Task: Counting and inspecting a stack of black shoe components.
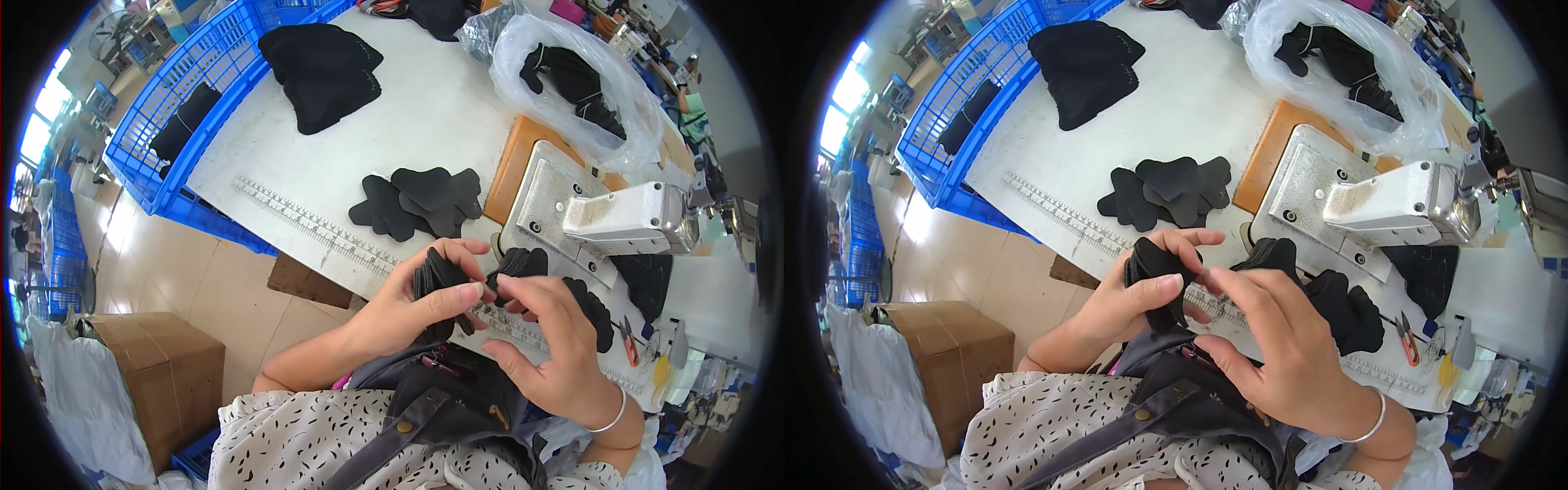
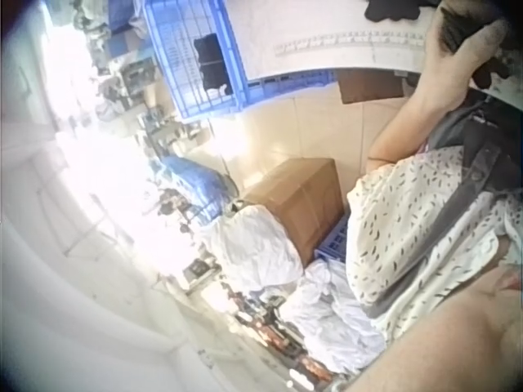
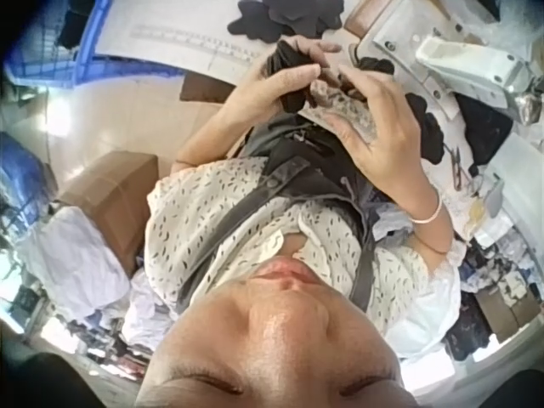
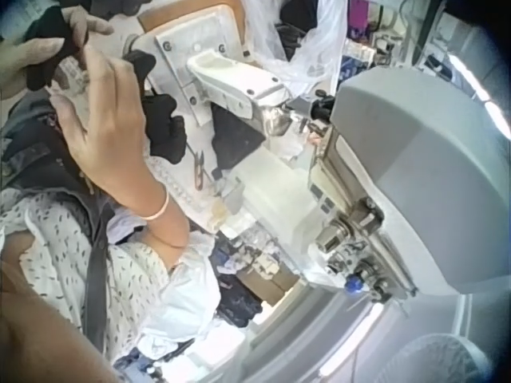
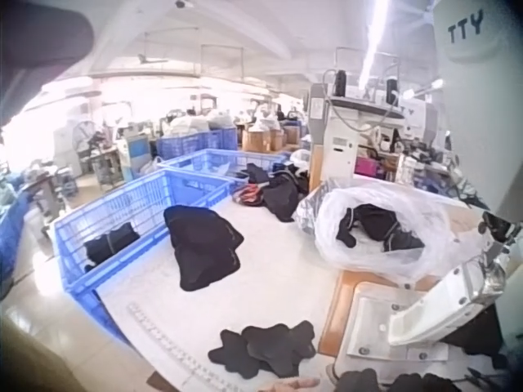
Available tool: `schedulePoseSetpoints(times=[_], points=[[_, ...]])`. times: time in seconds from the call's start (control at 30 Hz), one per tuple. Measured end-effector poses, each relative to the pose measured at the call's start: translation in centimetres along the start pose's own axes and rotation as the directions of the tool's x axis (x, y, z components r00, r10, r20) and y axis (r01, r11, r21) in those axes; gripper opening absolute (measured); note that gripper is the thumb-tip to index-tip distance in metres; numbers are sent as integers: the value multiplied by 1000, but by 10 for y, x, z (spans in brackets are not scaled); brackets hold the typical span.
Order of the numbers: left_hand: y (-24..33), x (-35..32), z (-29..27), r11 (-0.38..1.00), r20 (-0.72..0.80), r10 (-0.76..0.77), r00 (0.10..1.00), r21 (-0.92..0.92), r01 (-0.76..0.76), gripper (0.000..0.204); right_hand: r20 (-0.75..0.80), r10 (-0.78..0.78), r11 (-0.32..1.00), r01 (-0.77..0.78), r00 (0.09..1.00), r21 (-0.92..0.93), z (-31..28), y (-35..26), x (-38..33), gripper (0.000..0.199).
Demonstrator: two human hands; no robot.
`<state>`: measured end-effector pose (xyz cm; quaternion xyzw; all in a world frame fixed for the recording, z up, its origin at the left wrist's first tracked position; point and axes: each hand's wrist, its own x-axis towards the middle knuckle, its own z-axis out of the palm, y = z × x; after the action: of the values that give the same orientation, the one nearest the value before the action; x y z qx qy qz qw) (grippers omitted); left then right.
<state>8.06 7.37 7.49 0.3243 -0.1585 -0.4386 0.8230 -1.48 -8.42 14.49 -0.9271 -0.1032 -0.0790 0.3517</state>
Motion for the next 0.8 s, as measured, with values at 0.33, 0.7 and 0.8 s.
schedulePoseSetpoints(times=[0.33,0.7,0.8], points=[[-11,2,10,987,3,124,992,97,-124,25,-252,-91,991,112,963,71,28,20,-18,28],[-11,6,13,970,-54,106,993,227,-91,29,-376,-198,979,165,905,-119,40,16,-17,63],[-11,8,14,969,-52,104,993,232,-89,39,-361,-268,962,227,893,-154,43,16,-15,69]])
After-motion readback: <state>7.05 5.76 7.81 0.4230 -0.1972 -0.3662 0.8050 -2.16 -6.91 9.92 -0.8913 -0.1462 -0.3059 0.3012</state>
